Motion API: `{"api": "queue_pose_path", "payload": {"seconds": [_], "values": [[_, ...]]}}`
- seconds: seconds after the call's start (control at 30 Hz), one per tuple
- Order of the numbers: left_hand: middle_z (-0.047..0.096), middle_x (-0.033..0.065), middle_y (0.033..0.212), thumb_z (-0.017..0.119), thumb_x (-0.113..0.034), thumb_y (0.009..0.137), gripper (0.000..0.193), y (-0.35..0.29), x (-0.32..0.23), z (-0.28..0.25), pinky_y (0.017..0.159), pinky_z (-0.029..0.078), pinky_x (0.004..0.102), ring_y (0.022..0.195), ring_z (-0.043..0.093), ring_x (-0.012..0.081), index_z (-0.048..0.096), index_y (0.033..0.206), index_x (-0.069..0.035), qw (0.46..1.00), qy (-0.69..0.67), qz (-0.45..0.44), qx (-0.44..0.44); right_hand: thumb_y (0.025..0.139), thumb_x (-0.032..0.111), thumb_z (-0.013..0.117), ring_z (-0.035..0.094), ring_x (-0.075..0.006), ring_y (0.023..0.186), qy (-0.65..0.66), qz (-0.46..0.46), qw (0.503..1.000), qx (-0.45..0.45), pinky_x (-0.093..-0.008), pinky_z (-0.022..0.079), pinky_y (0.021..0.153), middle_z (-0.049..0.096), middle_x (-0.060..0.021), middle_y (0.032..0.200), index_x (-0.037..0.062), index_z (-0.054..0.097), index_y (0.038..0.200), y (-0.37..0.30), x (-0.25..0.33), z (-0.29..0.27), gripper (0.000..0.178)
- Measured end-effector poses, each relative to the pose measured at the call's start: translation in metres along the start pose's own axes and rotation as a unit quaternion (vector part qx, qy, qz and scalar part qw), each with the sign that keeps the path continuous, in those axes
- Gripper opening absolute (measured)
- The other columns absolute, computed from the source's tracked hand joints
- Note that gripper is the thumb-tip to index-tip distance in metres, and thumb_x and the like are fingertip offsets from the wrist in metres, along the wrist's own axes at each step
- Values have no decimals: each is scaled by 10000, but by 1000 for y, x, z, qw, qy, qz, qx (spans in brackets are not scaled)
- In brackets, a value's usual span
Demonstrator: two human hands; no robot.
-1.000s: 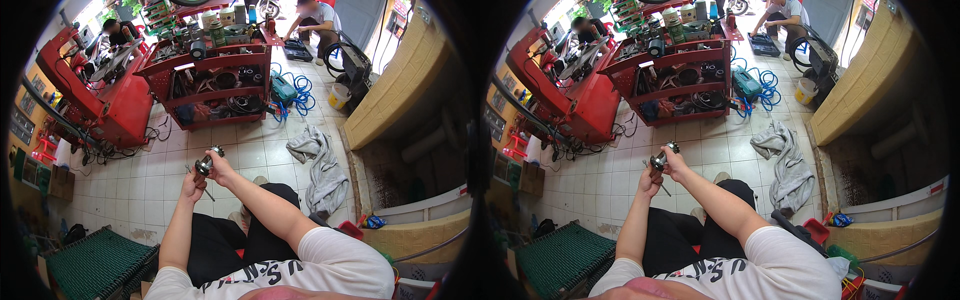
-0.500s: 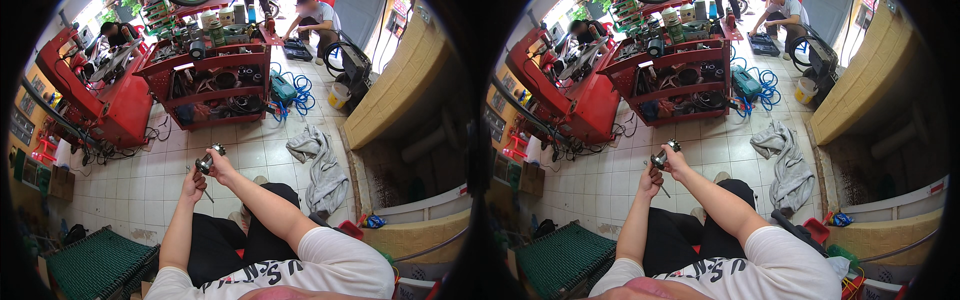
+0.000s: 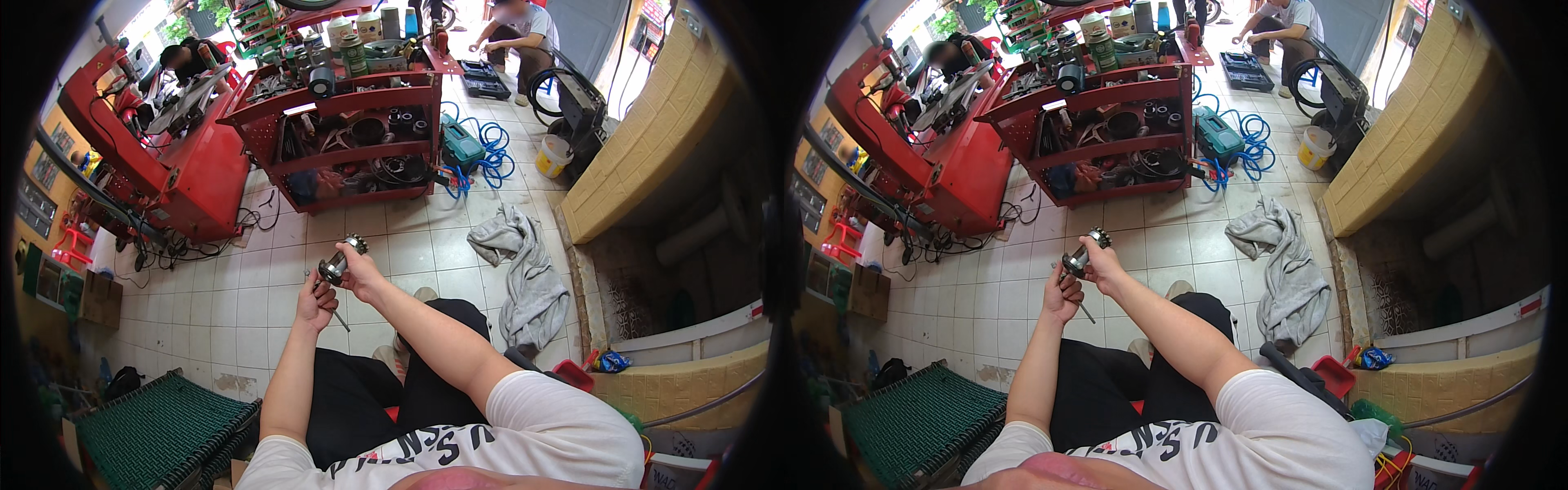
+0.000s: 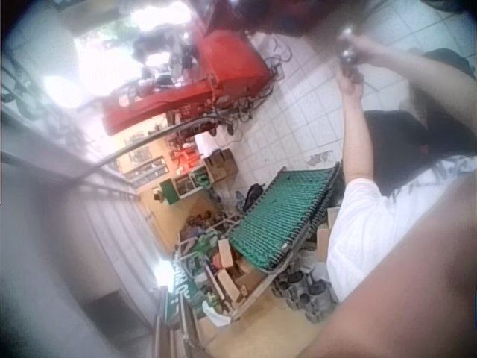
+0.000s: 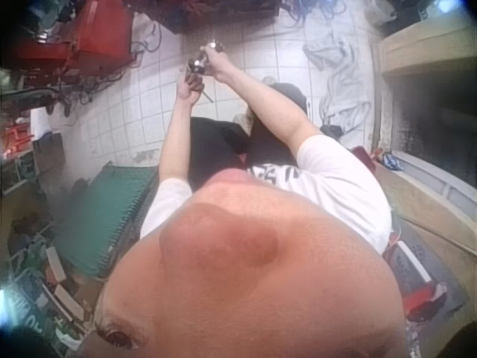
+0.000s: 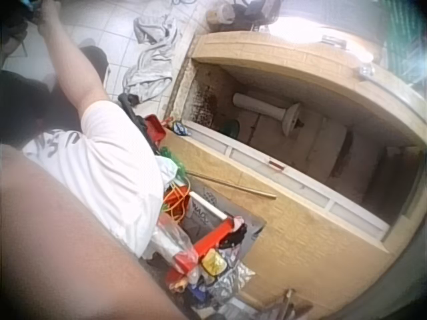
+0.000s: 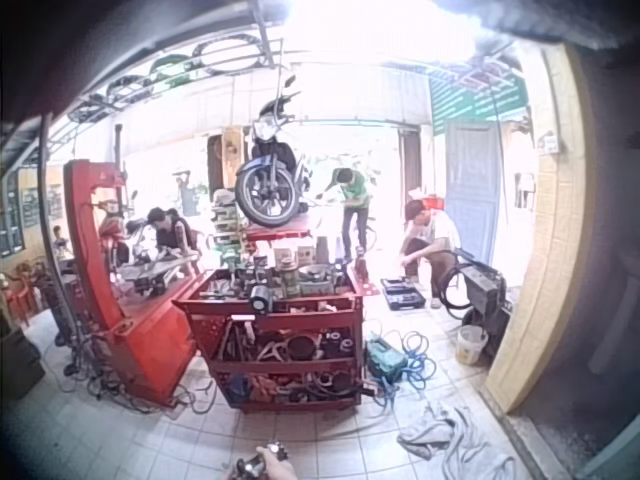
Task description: The person sits in a workshop and uses a screwdriver to disassemble a small mechanical component, likely a motor or gear assembly. They remove a screw and separate the parts, then place the components on a red tool cart.
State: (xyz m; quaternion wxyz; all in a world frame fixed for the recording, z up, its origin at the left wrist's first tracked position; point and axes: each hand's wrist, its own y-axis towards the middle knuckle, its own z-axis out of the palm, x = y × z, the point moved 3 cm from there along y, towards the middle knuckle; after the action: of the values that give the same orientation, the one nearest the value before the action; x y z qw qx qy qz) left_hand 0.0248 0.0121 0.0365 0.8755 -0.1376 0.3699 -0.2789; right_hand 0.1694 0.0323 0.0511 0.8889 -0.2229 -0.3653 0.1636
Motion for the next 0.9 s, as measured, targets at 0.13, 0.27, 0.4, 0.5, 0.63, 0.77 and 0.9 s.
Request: {"api": "queue_pose_path", "payload": {"seconds": [0.13,0.27,0.4,0.5,0.63,0.77,0.9], "values": [[318,-110,564,550,-550,1005,443,4,3,-8,436,235,219,450,295,31,474,742,-201,999,16,-23,-16,882,425,719,537,-134,667,-25,-4,1000,-12,-337,500,642,566,6,802,148,557,934,1,-2,1,326],[320,-112,569,541,-513,1023,419,5,4,-10,440,230,222,465,293,32,472,744,-208,999,26,-16,-23,878,426,721,516,-133,663,-43,-14,999,-24,-339,494,641,545,7,785,142,560,922,-1,-1,1,330],[320,-113,575,555,-447,1031,381,8,5,-18,444,230,222,476,292,35,474,747,-206,1000,8,-21,2,879,425,719,520,-137,664,-46,-13,999,-17,-346,500,649,545,7,792,143,559,927,1,-2,0,328],[311,-109,576,589,-413,1021,373,10,5,-22,443,227,222,476,287,38,473,741,-197,1000,-5,-24,14,884,421,715,556,-147,679,-53,-11,998,-12,-356,510,662,562,2,806,143,555,952,-2,0,1,328],[313,-105,593,578,-371,1034,336,11,4,-26,455,237,218,493,290,40,481,771,-187,999,-8,-10,33,891,421,712,608,-165,703,-47,-2,999,-2,-363,518,669,586,-5,827,140,547,990,-6,2,2,340],[319,-103,608,589,-365,1031,306,12,5,-27,463,245,215,505,297,37,492,804,-183,998,-9,11,60,891,426,714,615,-169,701,-30,3,1000,0,-354,518,660,597,-5,839,138,545,998,-5,2,2,350],[314,-108,603,610,-402,1012,310,11,4,-26,461,239,216,497,288,35,501,814,-189,999,6,16,48,888,425,716,612,-160,704,-30,0,1000,-3,-344,514,657,599,-5,827,140,551,989,-7,2,4,345]]}}
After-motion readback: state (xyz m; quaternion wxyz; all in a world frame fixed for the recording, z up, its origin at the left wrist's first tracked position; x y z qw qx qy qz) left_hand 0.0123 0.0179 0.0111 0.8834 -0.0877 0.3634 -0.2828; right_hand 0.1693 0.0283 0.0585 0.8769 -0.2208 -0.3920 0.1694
